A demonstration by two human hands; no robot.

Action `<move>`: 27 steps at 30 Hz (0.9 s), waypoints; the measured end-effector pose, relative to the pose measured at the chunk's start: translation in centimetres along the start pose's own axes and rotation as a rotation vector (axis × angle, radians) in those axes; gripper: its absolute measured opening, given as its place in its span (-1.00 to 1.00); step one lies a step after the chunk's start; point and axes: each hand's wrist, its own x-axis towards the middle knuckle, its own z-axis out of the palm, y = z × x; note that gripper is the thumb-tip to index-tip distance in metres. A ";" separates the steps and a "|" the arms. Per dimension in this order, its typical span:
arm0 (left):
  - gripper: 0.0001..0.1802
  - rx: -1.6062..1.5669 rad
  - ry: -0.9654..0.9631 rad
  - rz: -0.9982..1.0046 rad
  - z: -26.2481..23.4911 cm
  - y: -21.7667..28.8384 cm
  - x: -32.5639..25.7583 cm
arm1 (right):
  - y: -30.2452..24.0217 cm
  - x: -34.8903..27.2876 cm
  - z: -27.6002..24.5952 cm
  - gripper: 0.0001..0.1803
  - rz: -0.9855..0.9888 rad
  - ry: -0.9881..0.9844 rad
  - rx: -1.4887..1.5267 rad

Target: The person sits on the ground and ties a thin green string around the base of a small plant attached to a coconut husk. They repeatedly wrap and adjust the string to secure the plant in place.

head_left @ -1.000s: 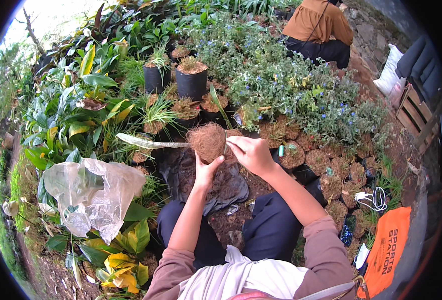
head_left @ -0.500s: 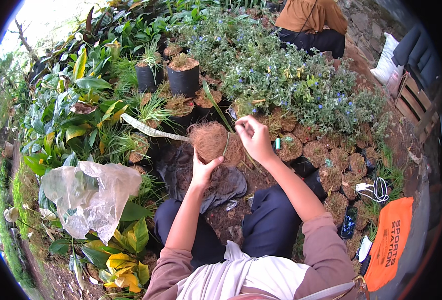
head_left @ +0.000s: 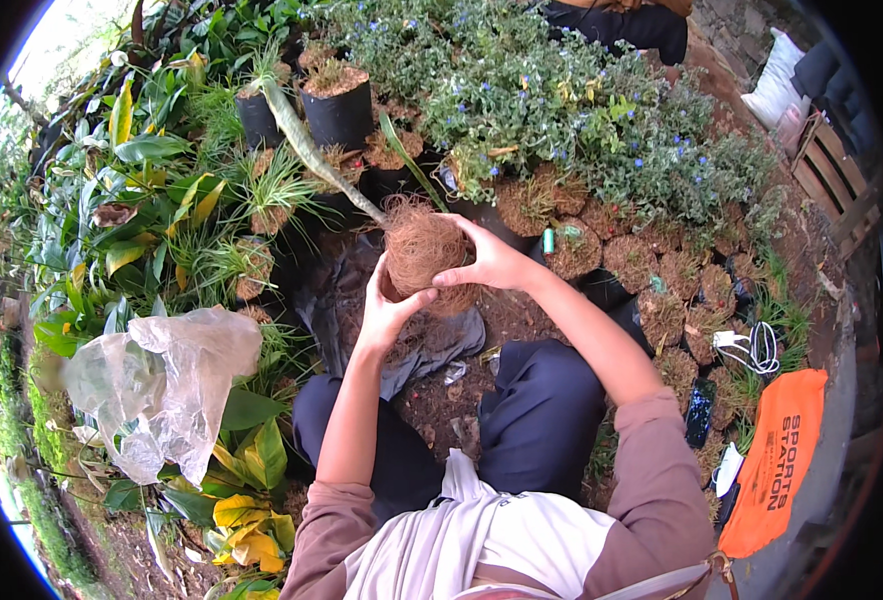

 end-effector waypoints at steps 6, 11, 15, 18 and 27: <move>-0.03 0.281 -0.041 -0.184 -1.6 -0.9 0.6 | 4.5 -0.6 -1.3 -0.04 -0.023 0.089 0.013; -0.06 0.773 0.134 -0.246 -5.5 -3.7 0.4 | 11.7 -2.4 -1.2 -0.01 0.088 0.108 -0.020; -0.08 1.122 -0.027 -0.251 -4.8 -3.3 0.5 | 18.1 -4.0 -0.4 0.04 0.239 0.176 -0.211; -0.07 1.368 -0.223 -0.250 -4.7 -4.0 0.2 | 21.6 -4.7 1.3 0.01 0.276 0.221 -0.338; -0.14 1.381 -0.354 -0.482 -3.7 -5.1 0.5 | 24.5 -4.1 4.5 -0.01 0.577 0.069 -0.570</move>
